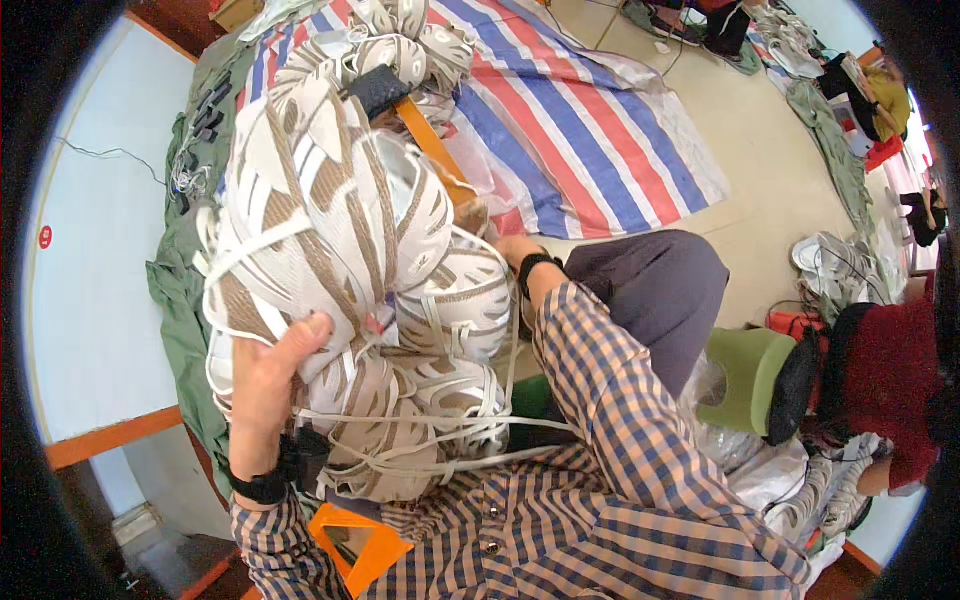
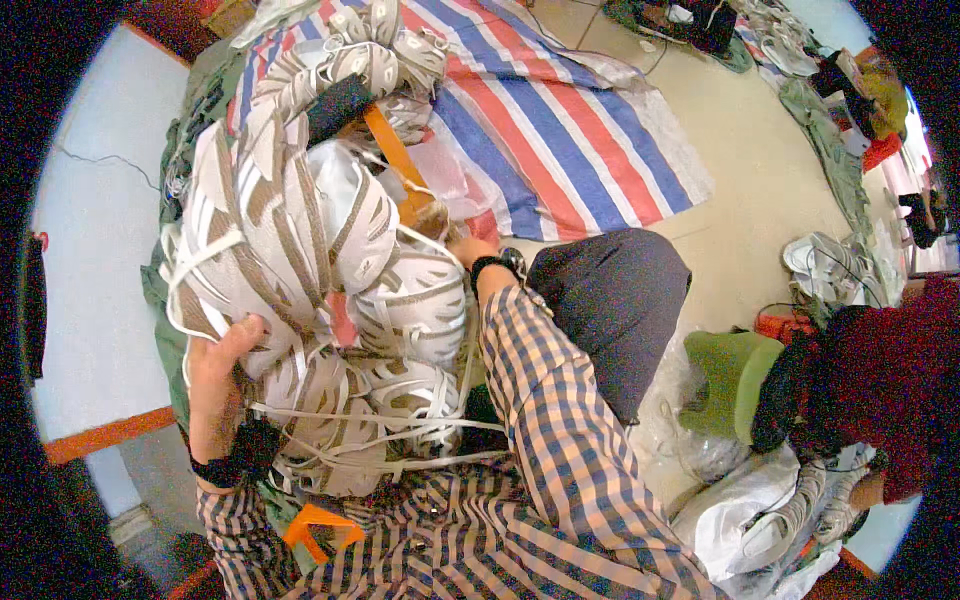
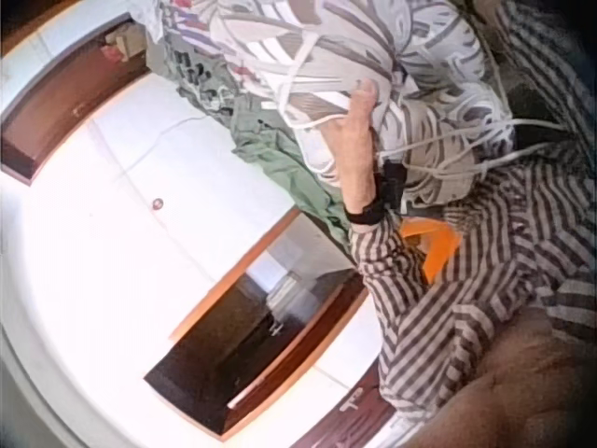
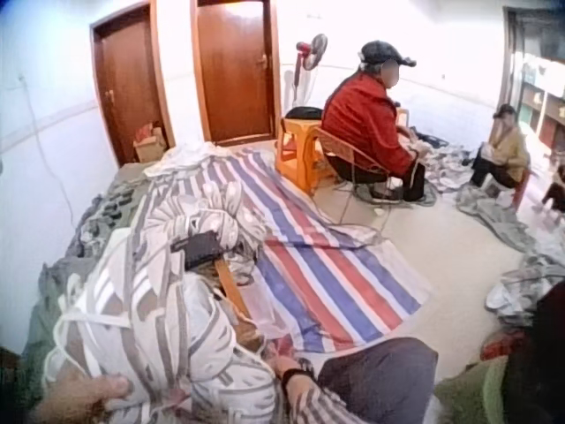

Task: Lacing and grouping pairs of shoes during manufacturing assembly.

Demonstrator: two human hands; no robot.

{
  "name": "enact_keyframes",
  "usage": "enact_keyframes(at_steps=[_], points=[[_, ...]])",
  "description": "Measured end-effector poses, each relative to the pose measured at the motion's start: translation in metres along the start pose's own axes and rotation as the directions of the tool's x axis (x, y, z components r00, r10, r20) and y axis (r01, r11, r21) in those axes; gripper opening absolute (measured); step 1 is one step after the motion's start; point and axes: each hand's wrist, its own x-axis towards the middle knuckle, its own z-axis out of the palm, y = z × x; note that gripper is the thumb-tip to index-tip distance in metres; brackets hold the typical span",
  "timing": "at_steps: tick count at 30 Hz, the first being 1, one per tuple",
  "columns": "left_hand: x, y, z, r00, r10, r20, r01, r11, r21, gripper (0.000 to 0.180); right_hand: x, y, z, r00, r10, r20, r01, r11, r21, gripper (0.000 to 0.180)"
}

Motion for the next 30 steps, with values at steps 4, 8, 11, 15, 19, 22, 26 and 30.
enact_keyframes(at_steps=[4, 8, 11, 15, 19, 22, 26, 30], points=[[0.027, -0.008, 0.017, 0.990, -0.116, 0.075, 0.118, 0.993, -0.019, 0.053, 0.039, 0.029, 0.021, 0.998, 0.056, -0.023, -0.055, 0.996, 0.065, 0.054], [0.037, -0.005, 0.028, 0.965, -0.245, 0.093, 0.219, 0.950, 0.223, 0.045, 0.043, 0.025, 0.042, 0.997, -0.058, 0.056, 0.058, 0.998, -0.002, 0.048], [0.057, -0.026, 0.041, 0.968, -0.142, 0.206, 0.058, 0.928, 0.367, 0.043, 0.037, 0.026, 0.039, 0.994, -0.086, 0.068, 0.086, 0.996, 0.012, 0.045], [0.088, -0.035, 0.047, 0.924, 0.012, 0.382, -0.227, 0.821, 0.524, 0.032, 0.035, 0.025, 0.042, 0.989, -0.128, 0.072, 0.128, 0.992, 0.009, 0.040], [0.101, -0.029, 0.062, 0.948, -0.077, 0.308, -0.069, 0.897, 0.437, 0.036, 0.035, 0.044, 0.022, 0.991, -0.122, 0.046, 0.123, 0.992, -0.008, 0.036], [0.109, -0.033, 0.060, 0.932, -0.118, 0.343, -0.038, 0.908, 0.416, 0.048, 0.046, 0.058, 0.011, 0.896, -0.364, -0.256, 0.332, 0.930, -0.159, 0.034], [0.113, -0.044, 0.045, 0.934, -0.068, 0.352, -0.052, 0.945, 0.322, 0.057, -0.034, -0.005, -0.041, 0.895, -0.237, -0.378, 0.048, 0.894, -0.446, 0.035], [0.115, -0.049, 0.036, 0.871, -0.176, 0.458, 0.072, 0.969, 0.234, 0.059, -0.097, -0.048, -0.039, 0.878, -0.472, -0.083, 0.451, 0.872, -0.188, 0.039]])
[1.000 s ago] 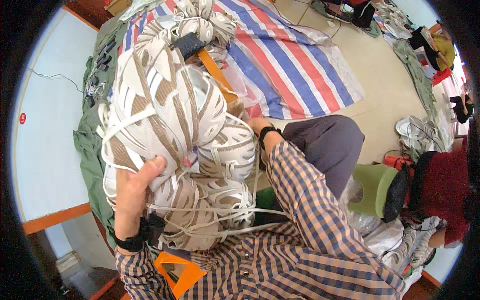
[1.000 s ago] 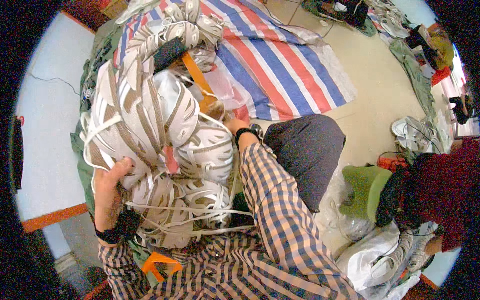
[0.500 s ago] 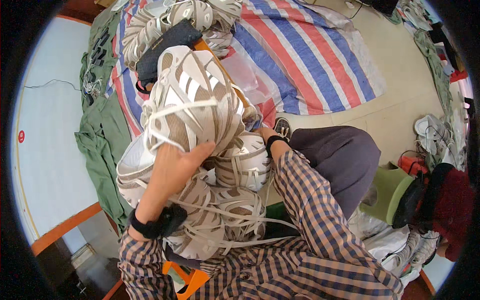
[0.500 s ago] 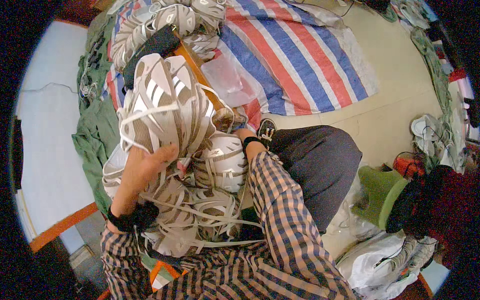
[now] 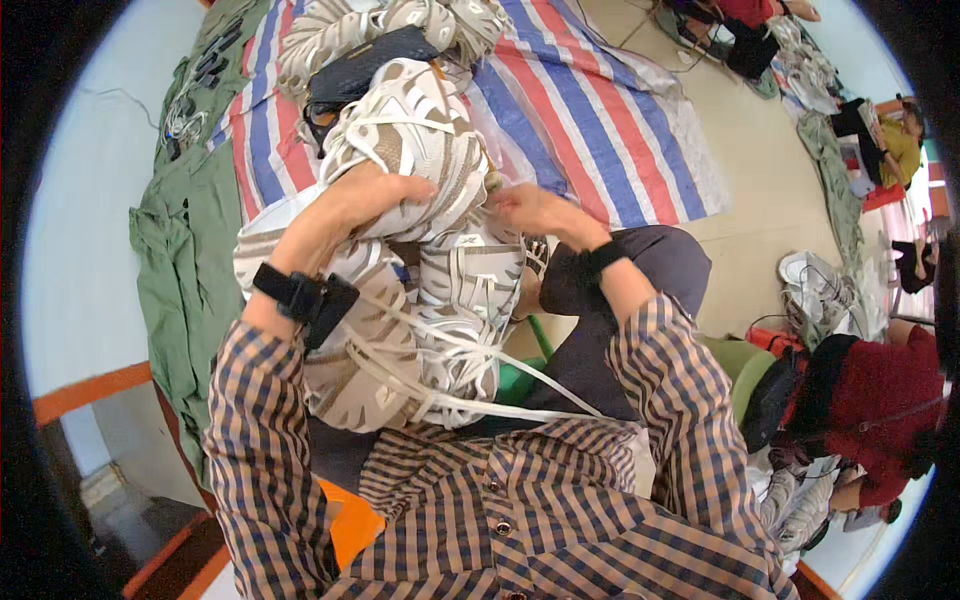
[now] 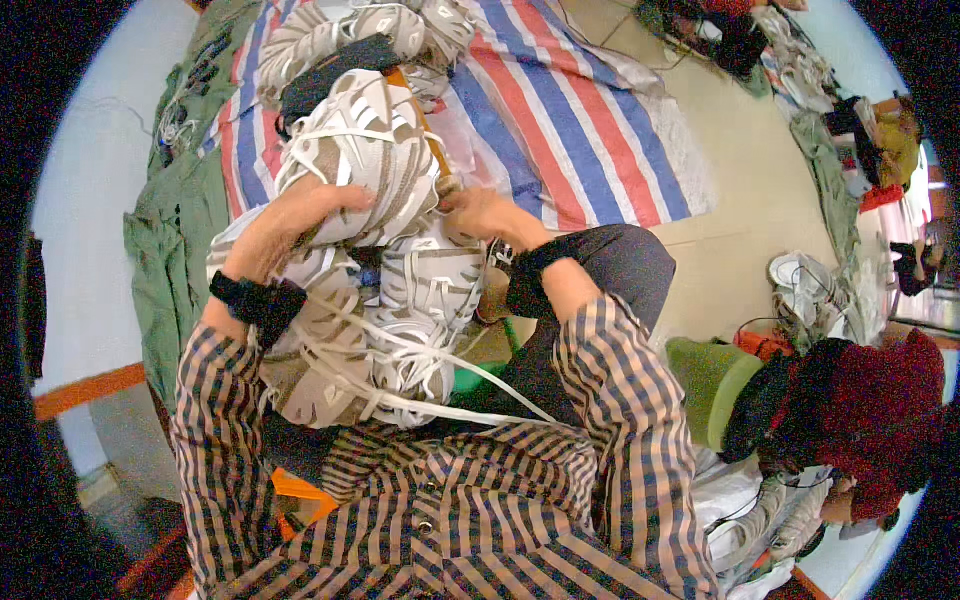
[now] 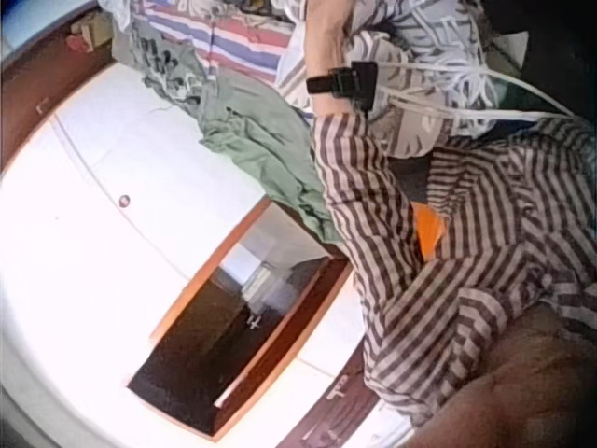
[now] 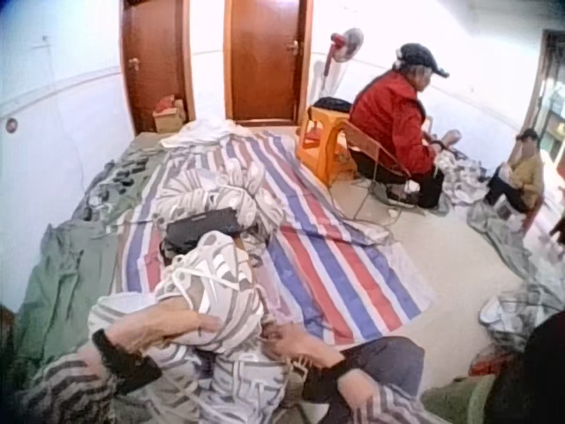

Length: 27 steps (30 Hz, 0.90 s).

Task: Lacing and grouping pairs of shoes during manufacturing assembly.

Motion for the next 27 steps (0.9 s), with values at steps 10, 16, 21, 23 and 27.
enact_keyframes(at_steps=[10, 16, 21, 23, 27], points=[[-0.053, -0.023, 0.011, 0.970, 0.214, -0.116, -0.193, 0.966, 0.169, 0.057, 0.011, -0.015, 0.054, 0.988, 0.115, 0.106, -0.076, 0.945, -0.319, 0.046], [-0.085, 0.010, 0.058, 0.846, 0.487, -0.215, -0.506, 0.861, -0.040, 0.058, 0.044, 0.129, 0.113, 0.846, -0.464, -0.262, 0.218, 0.750, -0.625, 0.051], [-0.080, -0.007, 0.030, 0.954, 0.135, -0.266, -0.199, 0.952, -0.231, 0.051, 0.004, 0.010, 0.096, 0.964, -0.134, -0.230, 0.090, 0.977, -0.192, 0.046], [-0.072, 0.005, 0.034, 0.969, 0.114, -0.218, -0.194, 0.899, -0.393, 0.047, -0.002, 0.014, 0.086, 0.941, -0.054, -0.335, 0.181, 0.915, 0.360, 0.043], [-0.079, -0.001, 0.028, 0.963, 0.119, -0.241, -0.200, 0.916, -0.349, 0.049, -0.035, -0.054, 0.057, 1.000, 0.020, -0.011, 0.009, 0.116, 0.993, 0.040]])
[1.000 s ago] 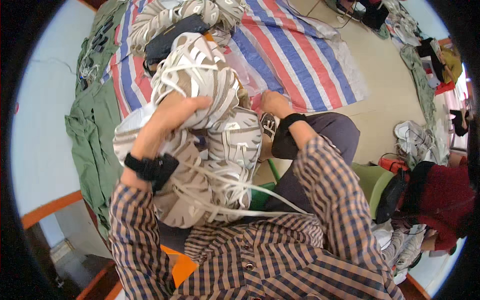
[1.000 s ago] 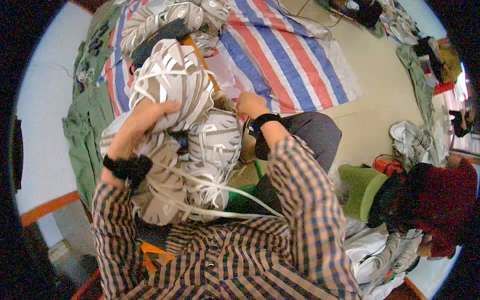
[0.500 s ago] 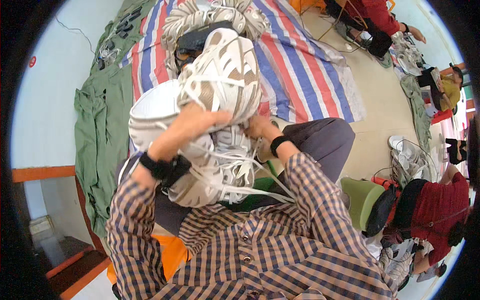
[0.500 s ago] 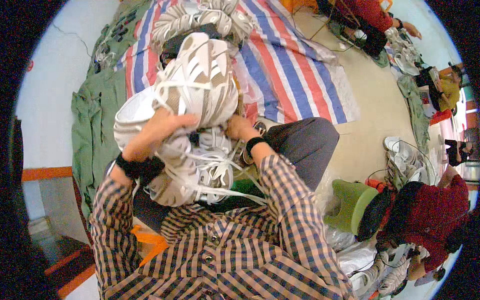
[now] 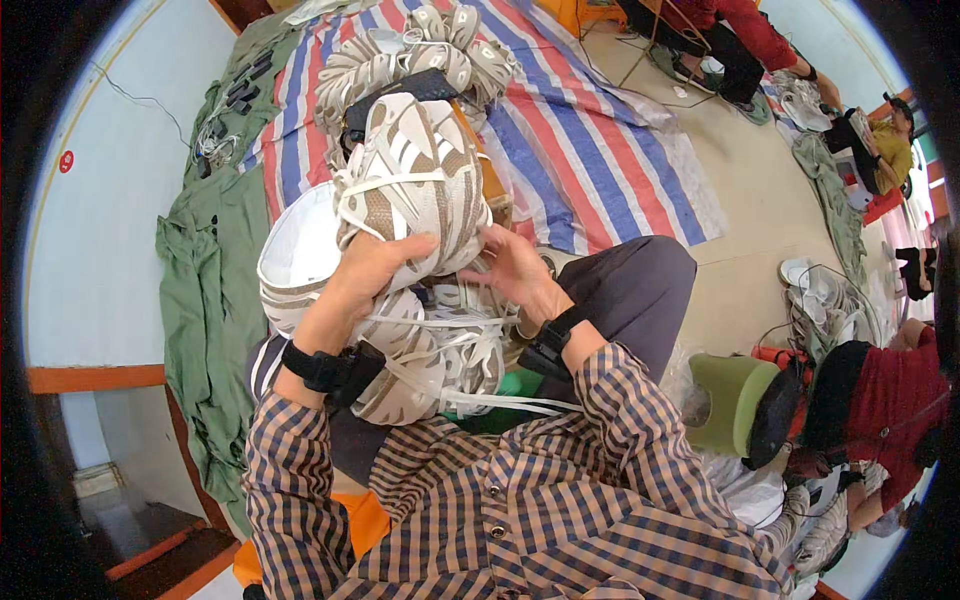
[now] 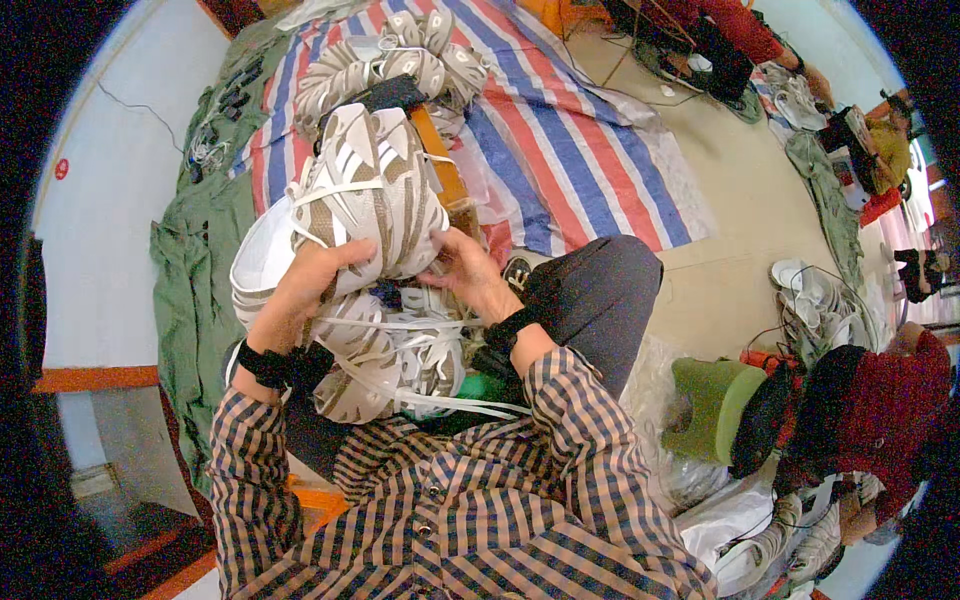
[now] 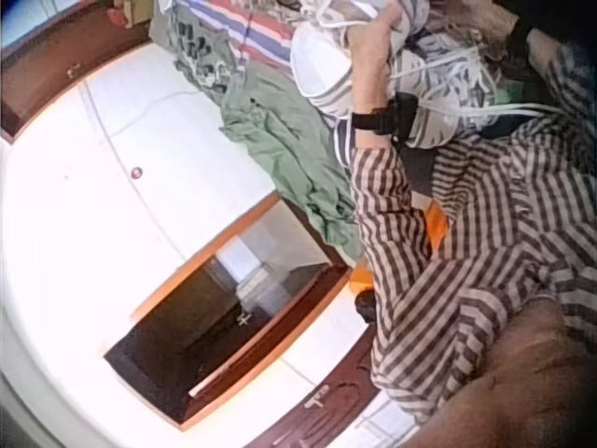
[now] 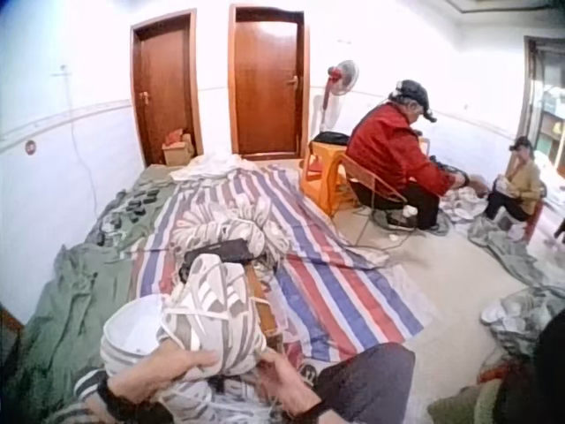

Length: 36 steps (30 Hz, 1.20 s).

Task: Lacing and grouping pairs of shoes during manufacturing assembly.

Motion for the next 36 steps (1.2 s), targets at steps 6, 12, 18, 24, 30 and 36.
enact_keyframes(at_steps=[6, 12, 18, 24, 30, 36], points=[[-0.013, 0.000, 0.000, 0.997, -0.056, 0.044, 0.044, 0.971, 0.234, 0.057, 0.017, -0.020, -0.017, 0.992, -0.037, -0.123, 0.055, 0.987, 0.150, 0.034], [0.010, -0.033, -0.002, 0.996, -0.069, -0.049, 0.084, 0.896, 0.437, 0.051, 0.015, 0.010, 0.003, 0.982, -0.179, 0.060, 0.163, 0.964, 0.211, 0.027], [0.037, -0.054, 0.038, 1.000, -0.016, -0.010, 0.018, 0.564, 0.826, 0.050, 0.036, 0.030, -0.036, 0.998, -0.067, 0.021, 0.049, 0.881, 0.470, 0.034], [0.053, -0.065, 0.068, 0.985, 0.158, -0.070, 0.015, 0.326, 0.945, 0.039, 0.026, 0.017, -0.051, 0.884, -0.156, -0.440, 0.179, 0.984, 0.011, 0.023], [0.051, -0.084, 0.084, 0.990, -0.037, -0.133, 0.135, 0.062, 0.989, 0.047, -0.031, -0.022, 0.016, 0.702, -0.711, 0.043, 0.485, 0.433, -0.760, 0.051], [0.048, -0.105, 0.085, 0.907, 0.418, -0.055, 0.094, -0.075, 0.993, 0.059, -0.031, -0.021, 0.039, 0.703, -0.672, 0.233, 0.140, -0.191, -0.972, 0.075]])
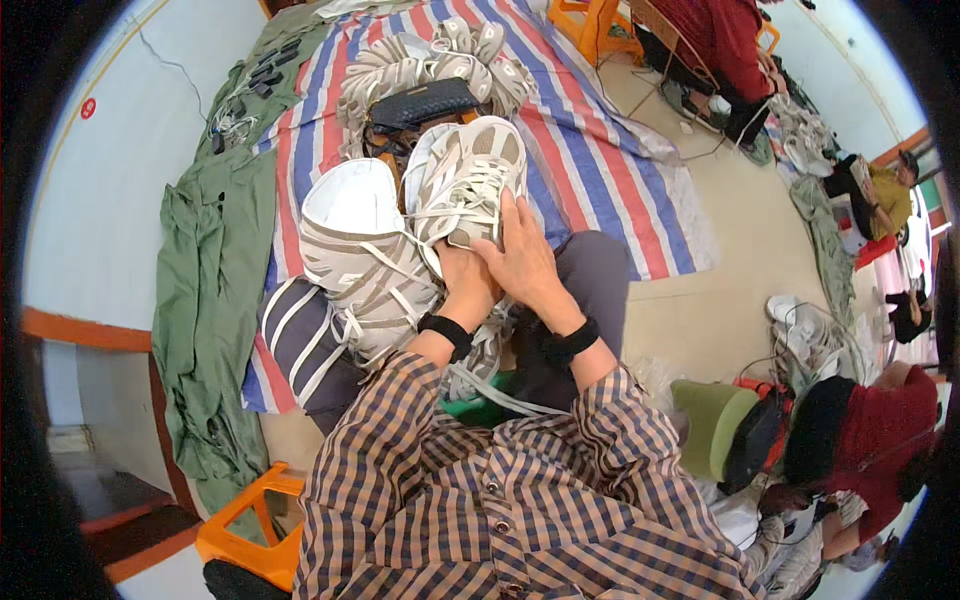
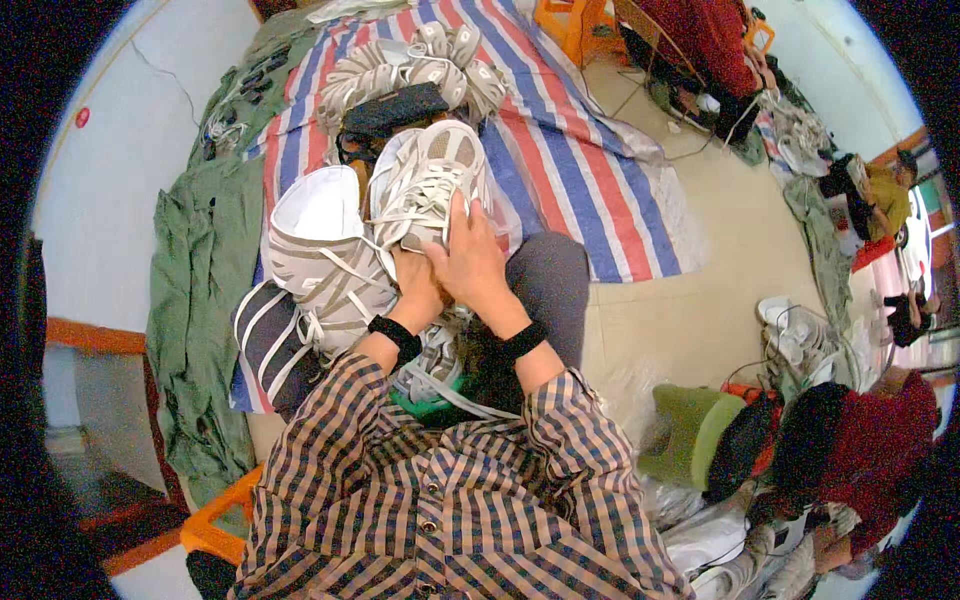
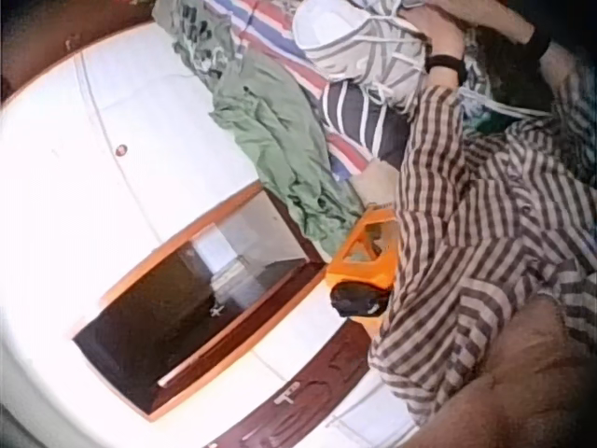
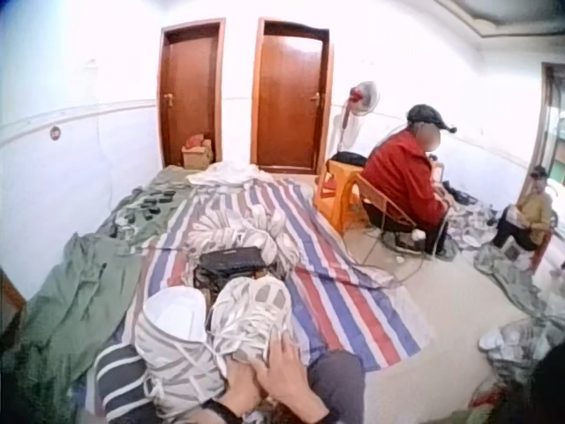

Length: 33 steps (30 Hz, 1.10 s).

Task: Lacing and grouping pairs of shoes during manufacturing assembly.

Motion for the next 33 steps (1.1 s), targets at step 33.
enact_keyframes(at_steps=[33], points=[[-0.052, -0.188, 0.006, 0.954, 0.024, 0.300, 0.143, 0.841, -0.522, 0.039, 0.010, 0.045, -0.031, 0.921, -0.261, 0.291, 0.374, 0.806, -0.460, 0.039]])
